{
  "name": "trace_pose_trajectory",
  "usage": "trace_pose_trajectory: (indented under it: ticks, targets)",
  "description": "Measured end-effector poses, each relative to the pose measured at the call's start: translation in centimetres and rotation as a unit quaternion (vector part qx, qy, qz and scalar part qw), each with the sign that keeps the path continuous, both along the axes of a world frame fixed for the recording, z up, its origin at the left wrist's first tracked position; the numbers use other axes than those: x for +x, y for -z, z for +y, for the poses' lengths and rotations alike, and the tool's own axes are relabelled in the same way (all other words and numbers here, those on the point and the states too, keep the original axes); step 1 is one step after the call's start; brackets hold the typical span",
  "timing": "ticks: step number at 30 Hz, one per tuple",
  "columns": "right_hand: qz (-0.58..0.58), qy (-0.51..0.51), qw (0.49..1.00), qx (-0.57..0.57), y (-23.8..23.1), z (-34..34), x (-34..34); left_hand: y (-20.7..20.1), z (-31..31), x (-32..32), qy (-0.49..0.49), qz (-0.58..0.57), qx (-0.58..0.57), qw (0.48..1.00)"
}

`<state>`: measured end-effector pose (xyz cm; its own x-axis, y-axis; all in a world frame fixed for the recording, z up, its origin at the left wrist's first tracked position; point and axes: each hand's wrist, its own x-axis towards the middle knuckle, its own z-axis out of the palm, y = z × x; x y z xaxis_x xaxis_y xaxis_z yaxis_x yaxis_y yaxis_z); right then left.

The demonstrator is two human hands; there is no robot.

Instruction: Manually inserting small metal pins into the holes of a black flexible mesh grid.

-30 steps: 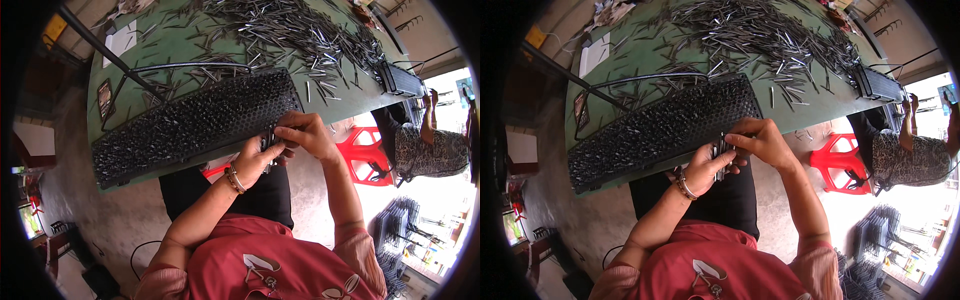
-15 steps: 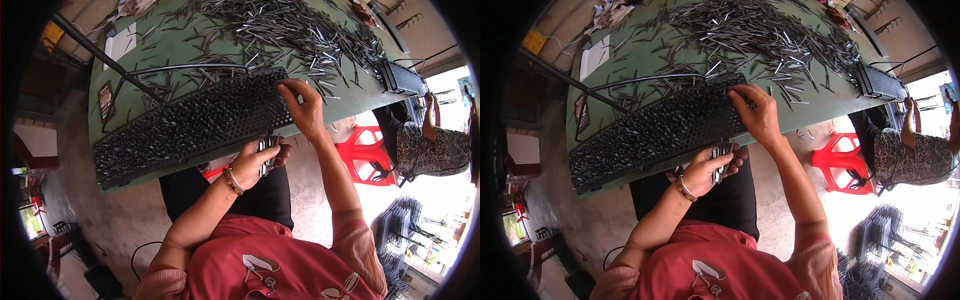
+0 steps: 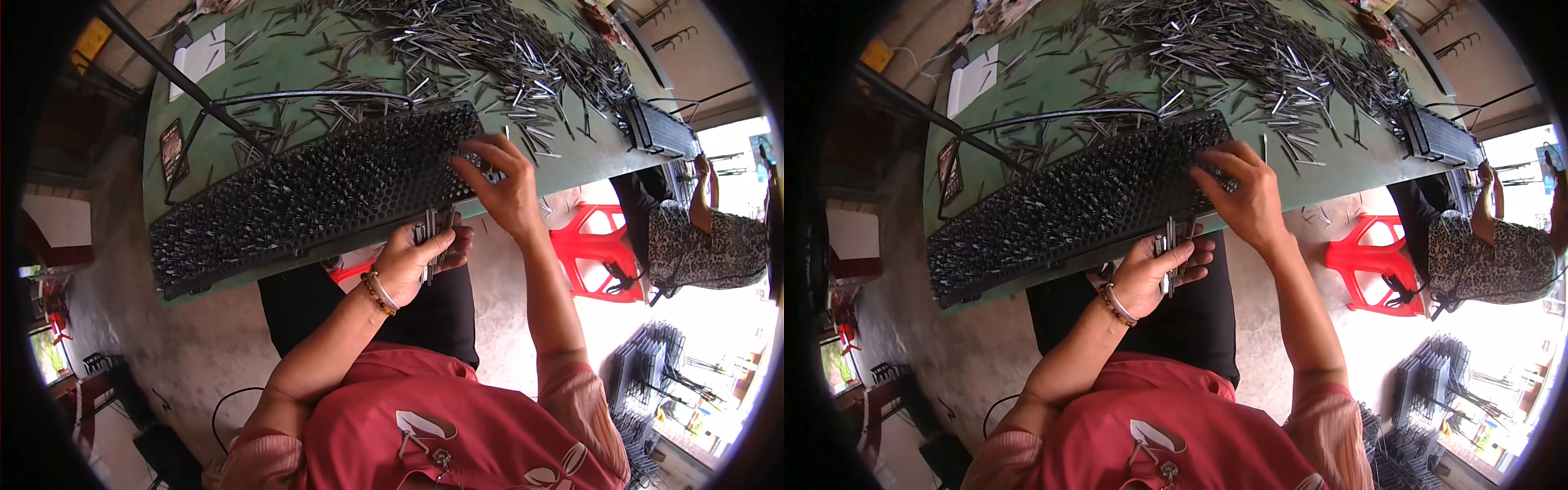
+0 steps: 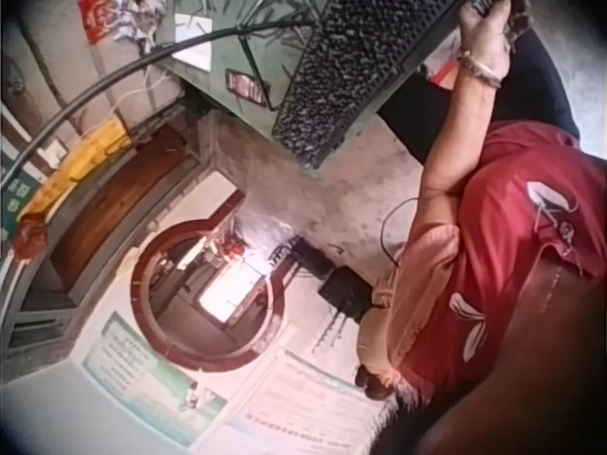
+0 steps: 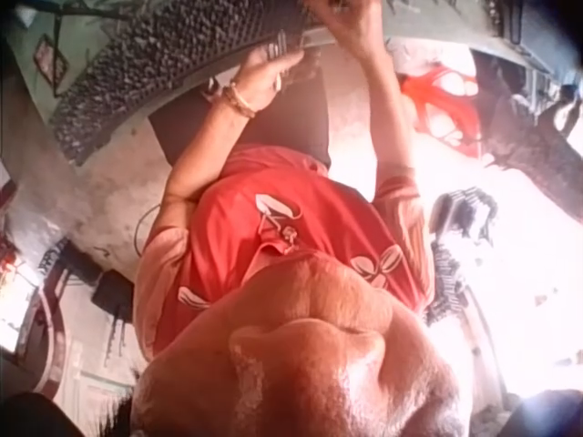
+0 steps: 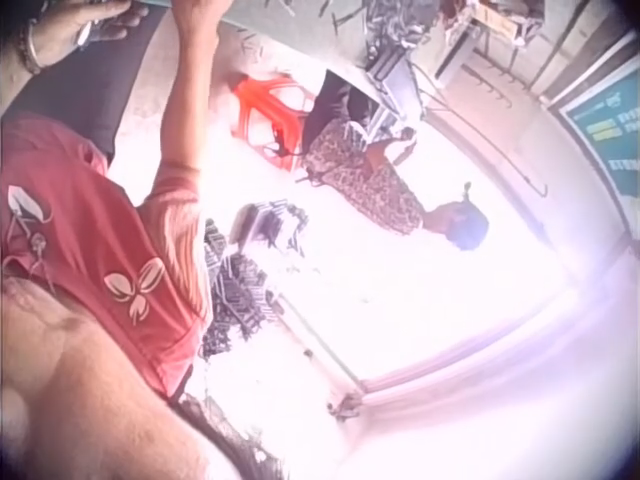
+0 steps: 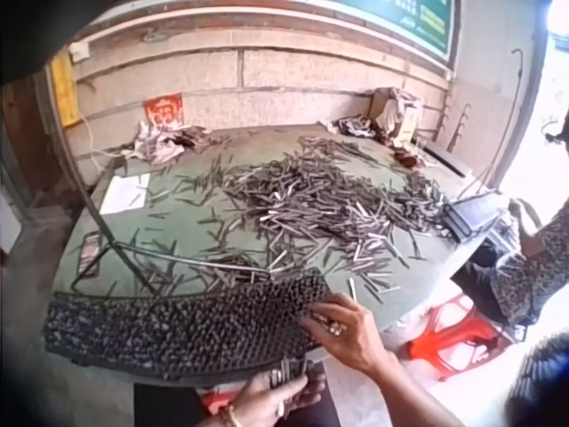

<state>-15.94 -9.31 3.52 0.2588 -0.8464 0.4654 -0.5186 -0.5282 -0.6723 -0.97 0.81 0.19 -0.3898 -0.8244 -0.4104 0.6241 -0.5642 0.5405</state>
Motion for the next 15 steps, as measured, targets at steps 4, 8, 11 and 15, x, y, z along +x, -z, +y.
trace_pose_trajectory:
  ticks: [4,8,11,15]
  targets:
    - [-0.011,-0.102,0.967,0.232,-0.5,2.2,-1.1,-0.6,0.1,-0.1,-0.052,-0.019,-0.022,0.998]
    - [-0.024,-0.139,0.941,0.307,-0.6,3.2,-1.0,0.0,0.6,-0.4,-0.049,-0.056,-0.079,0.994]
    - [-0.010,-0.154,0.939,0.307,-0.7,3.1,-0.6,0.2,0.9,-0.2,-0.054,-0.062,-0.089,0.993]
    - [-0.107,-0.114,0.913,0.377,-0.9,2.5,0.2,0.2,1.3,0.5,-0.067,-0.034,-0.057,0.995]
